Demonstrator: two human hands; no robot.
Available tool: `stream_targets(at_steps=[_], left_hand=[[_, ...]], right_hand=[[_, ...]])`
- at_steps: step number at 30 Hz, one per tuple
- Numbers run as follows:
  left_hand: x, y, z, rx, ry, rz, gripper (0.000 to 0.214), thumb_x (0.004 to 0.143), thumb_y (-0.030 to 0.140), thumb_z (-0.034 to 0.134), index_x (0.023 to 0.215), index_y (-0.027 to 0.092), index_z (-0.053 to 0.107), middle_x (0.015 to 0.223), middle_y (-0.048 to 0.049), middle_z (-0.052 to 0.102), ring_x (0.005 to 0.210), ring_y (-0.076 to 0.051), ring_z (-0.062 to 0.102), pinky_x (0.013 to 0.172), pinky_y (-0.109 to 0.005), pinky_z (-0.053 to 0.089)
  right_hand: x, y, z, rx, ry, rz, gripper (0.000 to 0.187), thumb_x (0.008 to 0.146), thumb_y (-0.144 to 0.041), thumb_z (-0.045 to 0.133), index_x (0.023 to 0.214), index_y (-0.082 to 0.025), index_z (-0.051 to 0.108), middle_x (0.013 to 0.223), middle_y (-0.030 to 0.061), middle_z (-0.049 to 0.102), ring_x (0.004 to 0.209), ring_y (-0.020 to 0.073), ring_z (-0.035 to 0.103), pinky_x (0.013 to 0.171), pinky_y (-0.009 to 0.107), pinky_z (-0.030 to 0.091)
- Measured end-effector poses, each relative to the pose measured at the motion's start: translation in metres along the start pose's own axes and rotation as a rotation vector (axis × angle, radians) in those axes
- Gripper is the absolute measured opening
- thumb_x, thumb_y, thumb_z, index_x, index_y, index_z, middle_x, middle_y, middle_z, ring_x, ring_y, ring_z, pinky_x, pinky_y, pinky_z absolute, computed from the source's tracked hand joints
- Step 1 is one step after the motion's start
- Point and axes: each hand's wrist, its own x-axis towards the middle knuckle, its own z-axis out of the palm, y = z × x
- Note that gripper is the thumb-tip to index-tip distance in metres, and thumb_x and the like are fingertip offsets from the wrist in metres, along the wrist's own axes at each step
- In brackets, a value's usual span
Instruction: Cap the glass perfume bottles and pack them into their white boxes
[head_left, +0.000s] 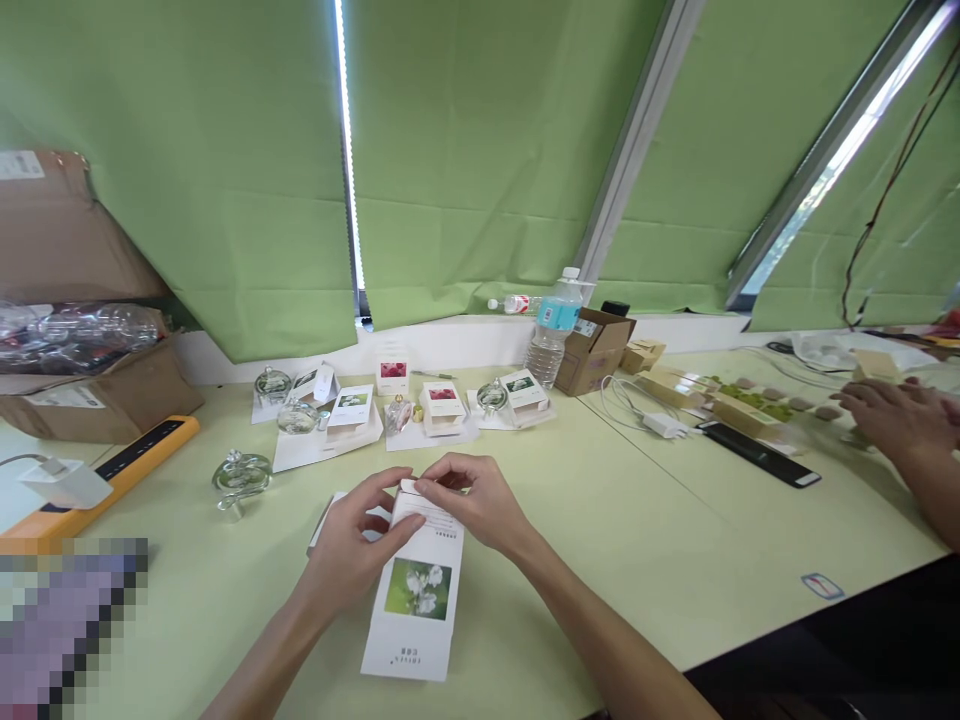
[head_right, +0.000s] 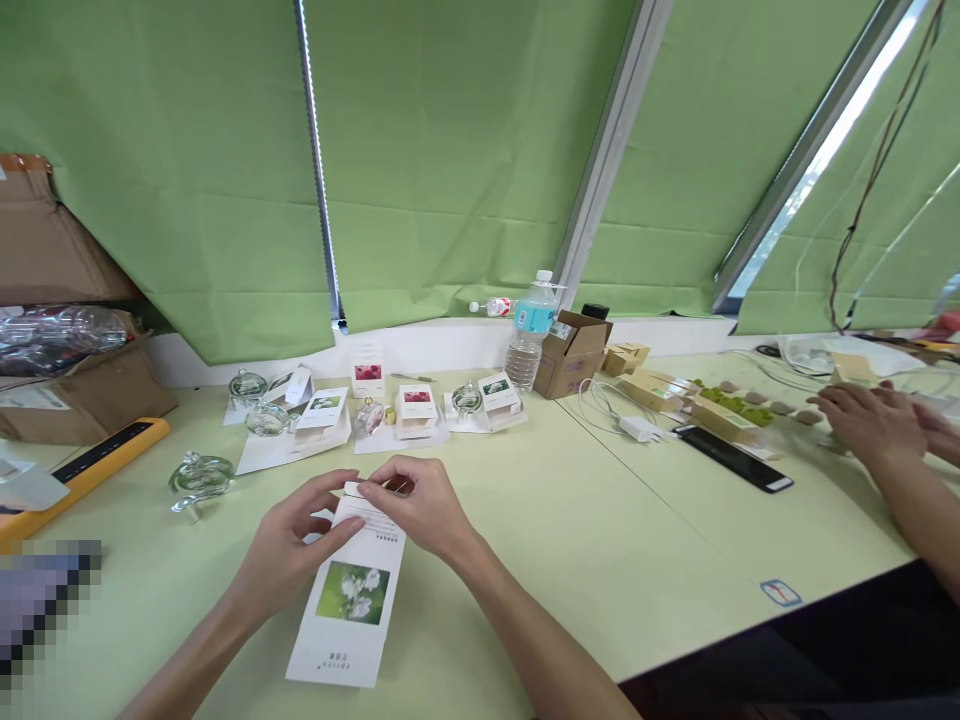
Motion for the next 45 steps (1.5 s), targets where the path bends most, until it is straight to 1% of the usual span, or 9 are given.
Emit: stream_targets(at_steps=[11,18,20,23,28,32,38,41,45], left_hand=[[0.001,0.001,0.001,0.000,0.003,0.005,0.040,0.079,0.041,0.066,0.116,0.026,0.061,0.095,-0.0053,0.066,0.082,-0.018,0.063,0.059,-0.026,0.054],[0.001,0.004,0.000,0.002,0.023,-0.010,0.032,0.079,0.043,0.065,0.106,0.026,0.065,0.090,-0.0040,0.067,0.070,-0.016,0.063,0.054,-0.025,0.053],[0.002,0.006,-0.001,-0.019,0.023,-0.041,0.031,0.080,0.044,0.064,0.104,0.025,0.064,0.086,-0.0030,0.066,0.066,-0.016,0.063,0.052,-0.024,0.051],[0.002,0.008,-0.003,-0.093,0.045,-0.086,0.036,0.080,0.045,0.064,0.108,0.023,0.062,0.079,-0.0023,0.065,0.064,-0.017,0.063,0.051,-0.025,0.050],[0.004,0.007,-0.007,-0.161,0.152,-0.109,0.040,0.078,0.046,0.066,0.109,0.022,0.061,0.074,-0.0022,0.067,0.062,-0.017,0.063,0.049,-0.024,0.048],[0.004,0.006,-0.008,-0.188,0.153,-0.125,0.040,0.078,0.047,0.066,0.107,0.021,0.062,0.074,-0.0026,0.068,0.061,-0.016,0.062,0.048,-0.022,0.046],[0.004,0.004,-0.008,-0.164,0.151,-0.133,0.038,0.078,0.047,0.066,0.104,0.021,0.064,0.072,-0.0026,0.067,0.058,-0.015,0.060,0.046,-0.022,0.044],[0.005,0.004,-0.009,-0.200,0.161,-0.149,0.039,0.076,0.048,0.068,0.104,0.020,0.064,0.074,-0.0033,0.068,0.061,-0.017,0.063,0.047,-0.023,0.045],[0.006,0.006,-0.013,-0.324,0.231,-0.230,0.038,0.075,0.048,0.069,0.099,0.020,0.063,0.082,-0.0034,0.070,0.061,-0.016,0.065,0.050,-0.023,0.048]], right_hand=[[0.000,0.004,0.001,-0.072,-0.006,-0.037,0.020,0.081,-0.037,0.067,0.077,-0.017,0.069,0.075,0.0043,0.070,0.068,0.0165,0.063,0.062,0.027,0.051],[-0.001,0.002,0.001,-0.044,-0.033,-0.052,0.020,0.083,-0.034,0.064,0.072,-0.018,0.068,0.079,0.0044,0.071,0.073,0.0175,0.065,0.063,0.027,0.050],[-0.001,0.000,0.000,-0.038,-0.041,-0.069,0.020,0.086,-0.033,0.062,0.075,-0.018,0.070,0.083,0.0047,0.072,0.078,0.0182,0.066,0.066,0.027,0.051],[-0.002,-0.004,-0.002,-0.047,-0.048,-0.080,0.019,0.088,-0.033,0.060,0.087,-0.021,0.073,0.092,0.0052,0.073,0.084,0.0194,0.066,0.067,0.028,0.051],[-0.001,-0.004,-0.006,0.037,-0.095,-0.015,0.028,0.082,-0.038,0.067,0.105,-0.024,0.073,0.108,0.0064,0.071,0.094,0.0231,0.066,0.072,0.032,0.056],[0.000,-0.002,-0.007,0.105,-0.103,0.007,0.030,0.079,-0.042,0.069,0.102,-0.024,0.075,0.108,0.0068,0.071,0.098,0.0253,0.066,0.077,0.035,0.057],[0.001,-0.004,-0.005,0.070,-0.083,-0.017,0.023,0.078,-0.042,0.069,0.090,-0.024,0.078,0.102,0.0064,0.073,0.096,0.0253,0.067,0.076,0.035,0.057],[0.000,-0.001,-0.003,0.051,-0.089,-0.040,0.025,0.085,-0.042,0.062,0.093,-0.023,0.077,0.102,0.0059,0.073,0.094,0.0235,0.067,0.076,0.034,0.057],[-0.001,0.003,-0.002,0.077,-0.079,-0.063,0.033,0.094,-0.035,0.047,0.117,-0.024,0.067,0.107,0.0055,0.070,0.089,0.0196,0.067,0.073,0.035,0.059]])
